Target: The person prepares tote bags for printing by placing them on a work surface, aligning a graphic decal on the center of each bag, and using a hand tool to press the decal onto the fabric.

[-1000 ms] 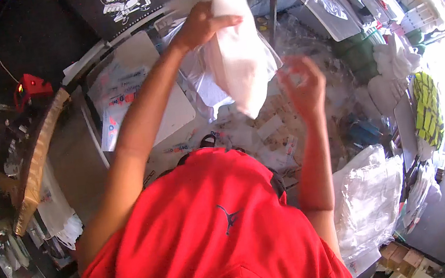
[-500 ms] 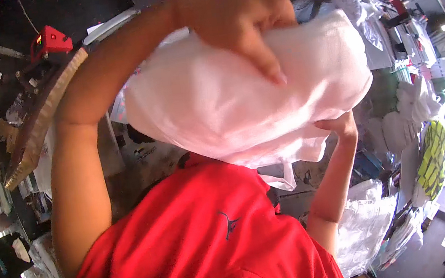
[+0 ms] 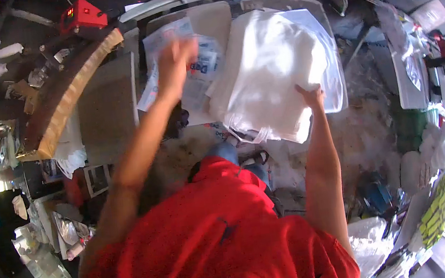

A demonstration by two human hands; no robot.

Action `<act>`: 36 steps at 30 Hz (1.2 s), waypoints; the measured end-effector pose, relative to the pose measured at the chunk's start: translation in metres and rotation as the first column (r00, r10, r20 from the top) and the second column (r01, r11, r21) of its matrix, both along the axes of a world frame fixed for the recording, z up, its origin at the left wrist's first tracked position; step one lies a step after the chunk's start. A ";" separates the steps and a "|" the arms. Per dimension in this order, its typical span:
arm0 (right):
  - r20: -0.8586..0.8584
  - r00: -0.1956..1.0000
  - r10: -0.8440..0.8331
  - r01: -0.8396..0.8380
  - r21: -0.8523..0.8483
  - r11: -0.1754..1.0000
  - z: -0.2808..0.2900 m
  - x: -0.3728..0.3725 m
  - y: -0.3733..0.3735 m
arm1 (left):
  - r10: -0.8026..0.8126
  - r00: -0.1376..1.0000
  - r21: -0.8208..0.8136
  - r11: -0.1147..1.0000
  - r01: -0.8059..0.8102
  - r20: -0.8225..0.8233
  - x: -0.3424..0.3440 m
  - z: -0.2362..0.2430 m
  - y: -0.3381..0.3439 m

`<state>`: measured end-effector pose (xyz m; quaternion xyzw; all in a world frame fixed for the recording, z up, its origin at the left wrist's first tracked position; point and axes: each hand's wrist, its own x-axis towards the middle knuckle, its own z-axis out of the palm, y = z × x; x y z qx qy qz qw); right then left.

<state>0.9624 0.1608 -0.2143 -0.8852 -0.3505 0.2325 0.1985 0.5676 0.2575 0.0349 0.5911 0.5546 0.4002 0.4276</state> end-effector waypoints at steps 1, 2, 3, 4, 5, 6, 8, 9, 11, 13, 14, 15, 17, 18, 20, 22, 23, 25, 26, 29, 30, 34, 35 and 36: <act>0.061 0.998 0.005 0.001 -0.100 0.995 0.004 -0.017 0.010 | 0.185 0.944 -0.186 0.973 -0.136 0.274 -0.033 -0.065 -0.026; 0.052 0.998 -0.018 0.025 -0.132 0.991 0.006 -0.025 0.015 | 0.355 0.920 -0.350 0.893 -0.282 0.166 -0.068 -0.118 -0.053; 0.021 0.999 -0.037 0.039 -0.119 0.992 0.012 -0.033 0.017 | 0.456 0.838 -0.493 0.826 -0.272 0.301 -0.116 -0.174 -0.078; -0.001 0.998 -0.062 0.062 -0.120 0.991 0.014 -0.037 0.013 | 0.668 0.694 -0.641 0.662 -0.387 0.271 -0.136 -0.198 -0.100; -0.014 0.996 -0.089 0.087 -0.110 0.990 0.017 -0.037 0.010 | 0.834 0.511 -0.764 0.464 -0.448 0.207 -0.145 -0.206 -0.112; 0.064 0.994 -0.087 0.095 -0.136 0.986 0.011 -0.038 0.005 | 0.838 0.474 -0.783 0.479 -0.398 0.271 -0.156 -0.215 -0.115; 0.119 0.987 -0.105 0.122 -0.147 0.982 0.014 -0.043 0.009 | 0.834 0.364 -0.794 0.527 -0.304 0.414 -0.168 -0.226 -0.113; 0.144 0.983 -0.113 0.135 -0.152 0.979 0.015 -0.044 0.008 | 0.830 0.303 -0.773 0.550 -0.315 0.467 -0.170 -0.235 -0.108; 0.209 0.975 -0.075 0.097 -0.094 0.991 0.010 -0.040 0.003 | 0.798 0.186 -0.722 0.599 -0.347 0.573 -0.175 -0.260 -0.083; 0.280 0.960 -0.033 0.048 -0.045 0.998 0.000 -0.025 -0.010 | 0.779 0.070 -0.706 0.598 -0.380 0.623 -0.174 -0.276 -0.060; 0.281 0.960 -0.015 0.029 -0.047 0.998 0.006 -0.031 -0.012 | 0.763 0.003 -0.693 0.590 -0.414 0.647 -0.178 -0.285 -0.051; 0.299 0.953 0.047 -0.040 -0.030 0.999 0.013 -0.035 -0.016 | 0.759 0.054 -0.665 0.601 -0.444 0.649 -0.186 -0.298 -0.041; 0.287 0.949 0.131 -0.160 0.080 0.984 0.014 -0.031 -0.033 | 0.752 0.162 -0.610 0.623 -0.490 0.639 -0.194 -0.317 -0.031; 0.273 0.950 0.152 -0.183 0.091 0.979 0.013 -0.028 -0.045 | 0.775 0.327 -0.581 0.625 -0.521 0.540 -0.187 -0.321 -0.032; 0.275 0.944 0.183 -0.223 0.124 0.967 0.012 -0.028 -0.063 | 0.743 0.612 -0.511 0.649 -0.563 0.270 -0.162 -0.301 -0.024; 0.174 0.966 0.189 -0.220 0.184 0.958 0.019 -0.035 -0.078 | 0.477 0.877 -0.255 0.855 -0.451 0.049 -0.146 -0.291 -0.029; 0.122 0.974 0.193 -0.216 0.216 0.952 0.023 -0.037 -0.084 | 0.327 0.940 -0.143 0.930 -0.339 -0.100 -0.142 -0.289 -0.030; 0.100 0.964 0.247 -0.266 0.315 0.911 0.033 -0.042 -0.103 | 0.386 0.848 0.063 0.918 -0.391 -0.364 -0.138 -0.289 -0.033; 0.113 0.962 0.247 -0.270 0.282 0.921 0.036 -0.041 -0.110 | 0.541 0.738 0.266 0.841 -0.472 -0.404 -0.138 -0.283 -0.022; 0.035 0.927 0.373 -0.366 0.295 0.882 0.044 -0.039 -0.133 | 0.789 0.517 -0.107 0.513 -0.852 -0.331 -0.160 -0.274 0.004; 0.088 0.864 0.496 -0.499 0.279 0.820 0.047 -0.037 -0.137 | 0.845 0.506 -0.077 0.501 -0.862 -0.172 -0.172 -0.280 0.007; -0.164 0.855 0.491 -0.472 0.144 0.870 0.088 -0.072 -0.143 | 0.469 0.883 -0.063 0.881 -0.470 -0.035 -0.128 -0.251 -0.006; -0.167 0.802 0.573 -0.550 0.165 0.819 0.088 -0.085 -0.139 | 0.520 0.715 0.332 0.853 -0.403 -0.467 -0.127 -0.267 -0.017; -0.289 0.773 0.565 -0.551 0.135 0.824 0.100 -0.113 -0.132 | 0.446 0.693 0.394 0.885 -0.247 -0.567 -0.114 -0.270 -0.035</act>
